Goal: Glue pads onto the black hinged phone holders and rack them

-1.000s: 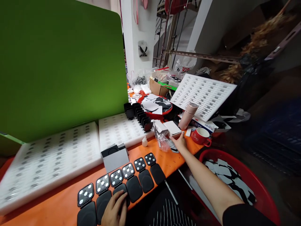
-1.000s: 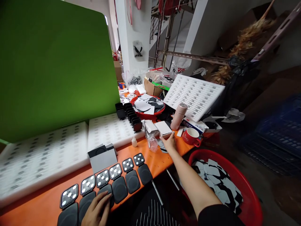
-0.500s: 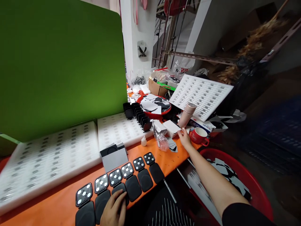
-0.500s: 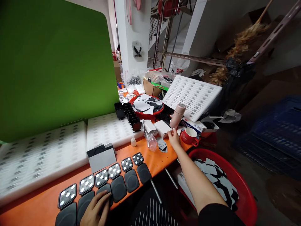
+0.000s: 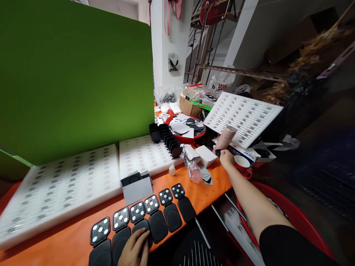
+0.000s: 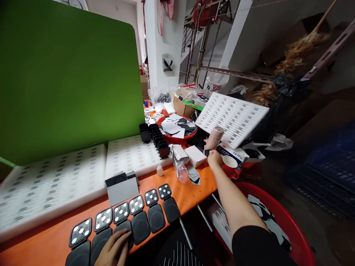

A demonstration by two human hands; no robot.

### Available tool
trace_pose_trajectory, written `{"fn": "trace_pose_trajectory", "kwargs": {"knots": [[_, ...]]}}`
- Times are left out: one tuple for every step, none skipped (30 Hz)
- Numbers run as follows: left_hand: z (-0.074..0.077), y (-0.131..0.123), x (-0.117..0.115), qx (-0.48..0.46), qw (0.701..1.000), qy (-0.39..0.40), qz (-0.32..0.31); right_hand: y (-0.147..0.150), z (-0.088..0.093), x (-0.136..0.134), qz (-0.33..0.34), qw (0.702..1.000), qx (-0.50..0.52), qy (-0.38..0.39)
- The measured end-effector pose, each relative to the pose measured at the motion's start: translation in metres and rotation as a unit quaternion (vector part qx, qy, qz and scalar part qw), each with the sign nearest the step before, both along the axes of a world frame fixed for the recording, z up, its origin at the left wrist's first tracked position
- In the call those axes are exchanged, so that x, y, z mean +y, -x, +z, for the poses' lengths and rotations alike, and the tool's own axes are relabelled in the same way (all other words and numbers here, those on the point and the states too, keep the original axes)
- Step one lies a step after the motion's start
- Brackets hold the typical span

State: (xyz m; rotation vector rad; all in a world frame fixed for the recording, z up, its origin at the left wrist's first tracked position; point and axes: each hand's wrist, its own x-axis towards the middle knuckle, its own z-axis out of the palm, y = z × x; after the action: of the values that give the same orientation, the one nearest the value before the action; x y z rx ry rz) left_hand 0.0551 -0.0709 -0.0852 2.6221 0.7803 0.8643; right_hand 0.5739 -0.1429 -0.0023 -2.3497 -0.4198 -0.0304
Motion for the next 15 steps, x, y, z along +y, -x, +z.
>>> {"fn": "trace_pose_trajectory", "kwargs": {"knots": [[-0.001, 0.000, 0.001, 0.000, 1.000, 0.003, -0.001, 0.001, 0.003, -0.005, -0.013, 1.000, 0.005, -0.007], [-0.002, 0.000, 0.001, -0.001, 1.000, 0.005, -0.003, 0.002, 0.006, -0.009, -0.025, 0.999, 0.012, -0.016], [-0.002, 0.001, 0.001, -0.001, 1.000, 0.008, -0.004, 0.004, 0.008, -0.013, -0.032, 0.999, 0.019, -0.028], [-0.003, 0.001, 0.001, -0.001, 1.000, 0.011, -0.003, 0.007, 0.011, -0.017, -0.035, 0.998, 0.027, -0.041], [-0.004, 0.001, 0.001, -0.001, 1.000, 0.013, -0.002, 0.010, 0.012, -0.020, -0.034, 0.997, 0.037, -0.056], [-0.004, 0.001, 0.001, 0.000, 1.000, 0.015, -0.002, 0.014, 0.013, -0.022, -0.030, 0.996, 0.048, -0.072], [-0.004, 0.001, 0.000, 0.001, 1.000, 0.017, -0.001, 0.019, 0.013, -0.023, -0.025, 0.994, 0.062, -0.087], [-0.004, 0.001, 0.000, 0.001, 1.000, 0.019, 0.000, 0.023, 0.013, -0.022, -0.018, 0.992, 0.076, -0.101], [-0.004, 0.001, 0.000, 0.001, 1.000, 0.019, 0.001, 0.027, 0.012, -0.020, -0.011, 0.989, 0.092, -0.112], [-0.003, 0.001, 0.000, -0.001, 1.000, 0.019, 0.002, 0.031, 0.011, -0.017, -0.003, 0.987, 0.108, -0.120], [-0.003, 0.001, 0.000, -0.003, 1.000, 0.018, 0.002, 0.035, 0.010, -0.013, 0.007, 0.984, 0.125, -0.125], [-0.003, 0.001, 0.001, -0.005, 1.000, 0.016, 0.001, 0.037, 0.010, -0.007, 0.017, 0.982, 0.141, -0.128], [-0.003, 0.001, 0.001, -0.009, 1.000, 0.014, -0.003, 0.039, 0.009, -0.002, 0.028, 0.979, 0.153, -0.129], [-0.003, 0.000, 0.002, -0.013, 1.000, 0.011, -0.006, 0.040, 0.009, 0.004, 0.037, 0.978, 0.161, -0.131], [-0.004, 0.000, 0.002, -0.017, 1.000, 0.009, -0.009, 0.041, 0.010, 0.009, 0.044, 0.977, 0.163, -0.133]]}}
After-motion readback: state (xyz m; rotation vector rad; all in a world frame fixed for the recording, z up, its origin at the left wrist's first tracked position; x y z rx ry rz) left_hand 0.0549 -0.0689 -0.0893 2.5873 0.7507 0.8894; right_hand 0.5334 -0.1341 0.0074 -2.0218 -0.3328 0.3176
